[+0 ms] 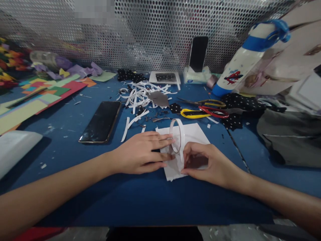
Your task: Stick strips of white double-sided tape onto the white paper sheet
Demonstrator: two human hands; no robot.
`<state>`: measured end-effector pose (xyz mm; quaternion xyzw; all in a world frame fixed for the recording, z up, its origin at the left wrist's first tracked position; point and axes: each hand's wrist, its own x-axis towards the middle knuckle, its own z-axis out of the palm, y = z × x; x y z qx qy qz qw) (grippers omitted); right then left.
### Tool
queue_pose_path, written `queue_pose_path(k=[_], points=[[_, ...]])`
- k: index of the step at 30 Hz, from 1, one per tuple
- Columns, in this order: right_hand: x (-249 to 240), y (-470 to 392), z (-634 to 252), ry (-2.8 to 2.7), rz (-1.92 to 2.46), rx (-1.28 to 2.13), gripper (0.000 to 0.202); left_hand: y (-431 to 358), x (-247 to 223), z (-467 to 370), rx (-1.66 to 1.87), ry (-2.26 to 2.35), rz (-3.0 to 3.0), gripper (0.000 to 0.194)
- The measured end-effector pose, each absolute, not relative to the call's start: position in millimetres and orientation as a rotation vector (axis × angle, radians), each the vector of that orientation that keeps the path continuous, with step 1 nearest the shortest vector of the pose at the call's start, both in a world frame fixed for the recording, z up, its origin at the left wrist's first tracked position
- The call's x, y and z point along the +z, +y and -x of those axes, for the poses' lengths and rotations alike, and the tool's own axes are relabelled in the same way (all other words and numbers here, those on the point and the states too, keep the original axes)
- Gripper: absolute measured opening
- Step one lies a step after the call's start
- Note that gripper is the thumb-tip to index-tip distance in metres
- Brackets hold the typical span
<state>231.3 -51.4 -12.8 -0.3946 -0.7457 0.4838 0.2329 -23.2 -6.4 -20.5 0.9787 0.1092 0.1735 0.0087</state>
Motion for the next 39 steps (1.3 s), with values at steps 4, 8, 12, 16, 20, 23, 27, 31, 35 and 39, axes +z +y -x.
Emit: queue_pose_path(k=[4,8,12,16,20,23,27,31,35,39], points=[[-13.2,-51.2,-231.4,-2.070,1.076,1.303,0.018,-6.4,-20.2,23.0,0.545,0.340,-3.059,0.030],[-13.2,-51.2,-231.1,-2.086,1.084,1.263,0.017,-6.6,-20.4,23.0,0.548,0.346,-3.060,0.030],[-13.8,-51.4,-230.5,-2.093,1.087,1.243,0.017,-6.7,-20.7,23.1,0.566,0.333,-3.059,0.030],[-14.9,-51.5,-230.2,-2.092,1.087,1.243,0.017,-6.9,-20.0,23.0,0.555,0.335,-3.061,0.030],[-15.7,-51.7,-230.1,-2.095,1.095,1.239,0.017,-6.8,-20.2,23.2,0.547,0.345,-3.064,0.029],[-15.8,-51.5,-229.6,-2.099,1.099,1.229,0.016,-6.5,-21.2,23.4,0.549,0.345,-3.065,0.030],[-15.9,-51.1,-228.9,-2.099,1.090,1.224,0.016,-6.0,-22.0,23.5,0.569,0.335,-3.066,0.030],[-16.1,-51.6,-229.2,-2.109,1.084,1.208,0.016,-6.1,-22.1,23.9,0.576,0.330,-3.064,0.029],[-16.4,-51.9,-229.8,-2.123,1.089,1.199,0.016,-6.3,-22.2,23.9,0.595,0.333,-3.065,0.029],[-16.8,-51.6,-229.9,-2.133,1.085,1.194,0.015,-6.3,-22.0,23.1,0.604,0.333,-3.063,0.029]])
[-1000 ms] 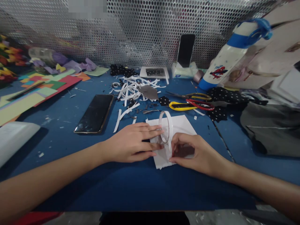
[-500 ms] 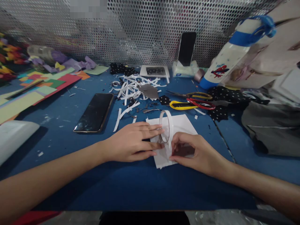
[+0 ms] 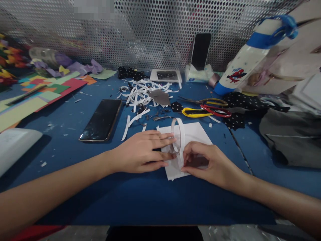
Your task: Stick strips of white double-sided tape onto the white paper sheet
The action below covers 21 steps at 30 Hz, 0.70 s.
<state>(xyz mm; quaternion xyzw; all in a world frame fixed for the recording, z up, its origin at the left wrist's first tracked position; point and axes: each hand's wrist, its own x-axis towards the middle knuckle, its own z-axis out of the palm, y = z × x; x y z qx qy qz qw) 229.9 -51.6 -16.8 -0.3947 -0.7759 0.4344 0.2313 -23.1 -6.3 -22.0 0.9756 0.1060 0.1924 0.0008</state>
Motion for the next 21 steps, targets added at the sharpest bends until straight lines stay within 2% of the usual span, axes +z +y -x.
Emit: queue_pose_path(k=[21], points=[[-17.5,-52.0,-232.9,-2.361,0.989,0.932,0.015,-6.7,-20.7,23.7,0.527,0.332,-3.051,0.030]])
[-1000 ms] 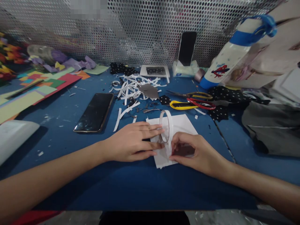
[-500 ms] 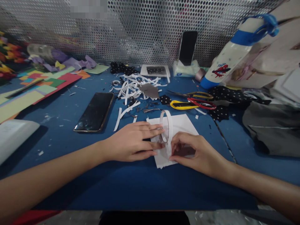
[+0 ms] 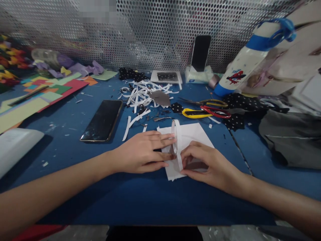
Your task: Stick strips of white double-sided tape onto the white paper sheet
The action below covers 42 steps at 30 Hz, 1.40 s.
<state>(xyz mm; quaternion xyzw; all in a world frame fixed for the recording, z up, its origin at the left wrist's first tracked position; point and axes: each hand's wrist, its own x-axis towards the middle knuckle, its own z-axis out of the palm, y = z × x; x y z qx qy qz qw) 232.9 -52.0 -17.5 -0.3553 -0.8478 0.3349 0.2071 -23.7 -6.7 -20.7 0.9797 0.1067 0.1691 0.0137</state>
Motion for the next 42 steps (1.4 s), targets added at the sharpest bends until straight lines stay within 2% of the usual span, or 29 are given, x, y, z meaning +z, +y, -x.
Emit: queue_pose_path(k=[13,18,21,24,27,32,42], points=[[-20,-43,-236,-2.544,0.980,0.458,0.021,-8,-17,22,0.560,0.338,-3.053,0.031],[-18,-41,-237,-2.581,1.028,0.238,0.029,-9,-16,22,0.564,0.336,-3.049,0.031],[-15,-37,-235,-2.481,1.032,0.410,0.031,-9,-16,23,0.551,0.320,-3.054,0.031],[-9,-33,-230,-2.338,1.031,0.673,0.021,-10,-16,23,0.545,0.305,-3.107,0.031],[-6,-30,-225,-2.292,1.020,0.799,0.014,-14,-15,23,0.601,0.313,-3.252,0.029],[-9,-23,-223,-2.350,0.966,0.834,0.014,-27,-12,20,0.725,0.261,-3.416,0.029],[-14,-10,-225,-2.453,0.878,0.888,0.010,-30,-16,16,0.687,0.224,-3.183,0.027]])
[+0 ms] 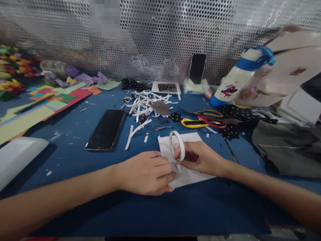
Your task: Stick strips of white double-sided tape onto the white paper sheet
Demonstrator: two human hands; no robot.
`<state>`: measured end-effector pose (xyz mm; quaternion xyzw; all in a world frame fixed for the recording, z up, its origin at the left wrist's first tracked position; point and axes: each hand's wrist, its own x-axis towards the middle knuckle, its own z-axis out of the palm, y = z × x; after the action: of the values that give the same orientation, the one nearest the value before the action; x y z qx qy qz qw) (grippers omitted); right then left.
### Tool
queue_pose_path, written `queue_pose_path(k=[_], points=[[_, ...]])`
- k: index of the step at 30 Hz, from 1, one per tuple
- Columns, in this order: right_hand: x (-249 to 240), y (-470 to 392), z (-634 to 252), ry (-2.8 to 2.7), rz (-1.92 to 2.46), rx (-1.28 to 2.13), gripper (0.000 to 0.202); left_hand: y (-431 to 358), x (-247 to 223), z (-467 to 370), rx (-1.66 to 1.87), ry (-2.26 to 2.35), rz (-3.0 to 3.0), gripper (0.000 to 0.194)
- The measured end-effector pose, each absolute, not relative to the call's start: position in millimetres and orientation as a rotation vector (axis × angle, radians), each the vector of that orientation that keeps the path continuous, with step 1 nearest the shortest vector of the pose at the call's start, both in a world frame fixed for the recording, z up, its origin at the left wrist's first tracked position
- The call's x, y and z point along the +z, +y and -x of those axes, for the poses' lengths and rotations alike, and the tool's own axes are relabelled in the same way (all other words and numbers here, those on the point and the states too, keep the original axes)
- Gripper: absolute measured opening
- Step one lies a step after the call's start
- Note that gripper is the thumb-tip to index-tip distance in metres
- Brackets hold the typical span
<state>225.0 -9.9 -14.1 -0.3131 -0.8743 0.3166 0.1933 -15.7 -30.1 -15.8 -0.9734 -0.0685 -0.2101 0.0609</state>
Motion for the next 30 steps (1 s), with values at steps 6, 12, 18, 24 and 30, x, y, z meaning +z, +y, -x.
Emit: queue_pose_path(k=[6,12,18,24,30], points=[[-16,-6,-224,-2.470,0.775,0.806,0.006,-24,-19,17,-0.594,-0.269,3.072,0.026],[-18,-12,-229,-2.429,0.663,0.700,0.003,-22,-21,18,-0.595,-0.275,3.111,0.026],[-19,-18,-233,-2.410,0.545,0.560,0.012,-22,-20,17,-0.557,-0.266,3.116,0.027],[-12,-24,-235,-2.450,0.447,0.512,0.017,-23,-20,16,-0.490,-0.244,3.121,0.025],[-8,-28,-232,-2.381,0.373,0.694,0.018,-24,-22,17,-0.517,-0.236,3.117,0.024]])
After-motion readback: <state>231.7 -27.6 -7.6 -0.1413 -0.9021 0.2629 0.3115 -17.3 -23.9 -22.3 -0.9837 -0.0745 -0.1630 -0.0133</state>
